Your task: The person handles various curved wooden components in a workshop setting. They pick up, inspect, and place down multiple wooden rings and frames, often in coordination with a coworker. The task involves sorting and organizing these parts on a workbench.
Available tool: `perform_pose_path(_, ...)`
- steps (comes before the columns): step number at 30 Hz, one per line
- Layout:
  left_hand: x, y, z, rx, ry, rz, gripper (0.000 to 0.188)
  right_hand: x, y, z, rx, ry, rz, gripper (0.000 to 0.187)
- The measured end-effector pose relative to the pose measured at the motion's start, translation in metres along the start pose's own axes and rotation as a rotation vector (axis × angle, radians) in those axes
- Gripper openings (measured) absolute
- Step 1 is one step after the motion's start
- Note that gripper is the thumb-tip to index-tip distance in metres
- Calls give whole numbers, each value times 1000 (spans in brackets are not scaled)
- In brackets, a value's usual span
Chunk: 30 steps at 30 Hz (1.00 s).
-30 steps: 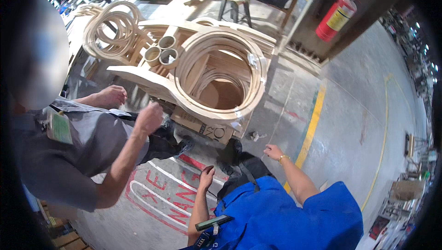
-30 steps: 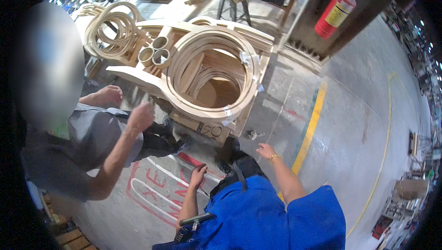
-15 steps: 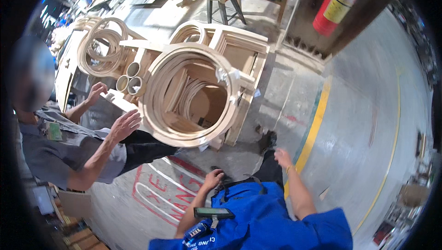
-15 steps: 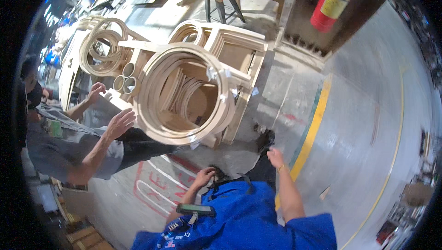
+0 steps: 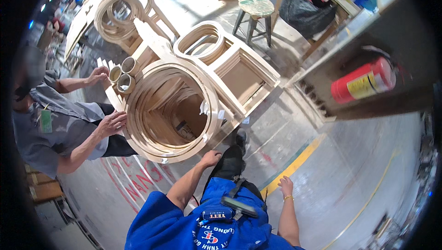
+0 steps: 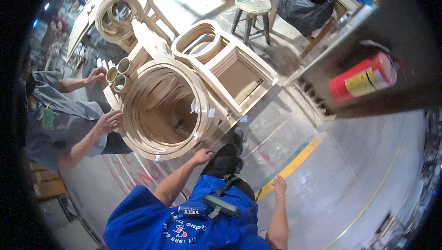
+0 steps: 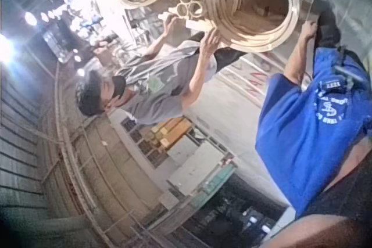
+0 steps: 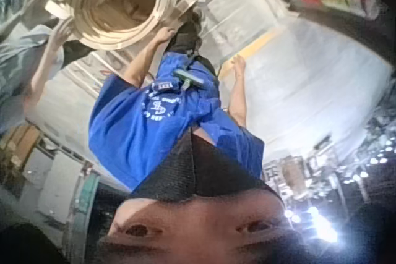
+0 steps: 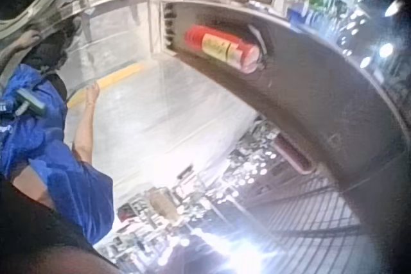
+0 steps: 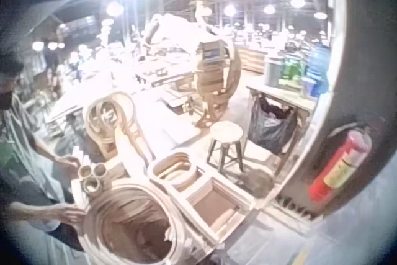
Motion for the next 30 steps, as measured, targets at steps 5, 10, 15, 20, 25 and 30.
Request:
perform_pose_path(5,7,-4,-62,-44,-195,235,35,124,-19,-42,82,34,204,45)
perform_pose_path(10,-18,-32,-95,-164,-224,189,31,200,-58,-101,114,113,419,43)
perform_pose_path(15,-37,-44,-92,-312,-256,497,33,283,-61,-178,230,71,588,39)
perform_pose_path(20,-74,-30,-78,-566,-306,1016,26,361,-23,-280,466,-55,839,37)
perform_pose_path(25,-123,4,-63,-702,-526,1280,22,438,38,-386,651,-215,1071,40)
perform_pose_path(30,-193,53,-60,-752,-737,1494,26,512,96,-480,704,-353,1250,47)
Point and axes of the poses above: each hand's wrist, its own z-axis away from the middle knuckle, its own y-axis out of the palm, x = y × z, the point moved 6 cm from there along -z, towards the middle knuckle, and after that the axes turned 14 degrees about x, right-handed, at the moved point
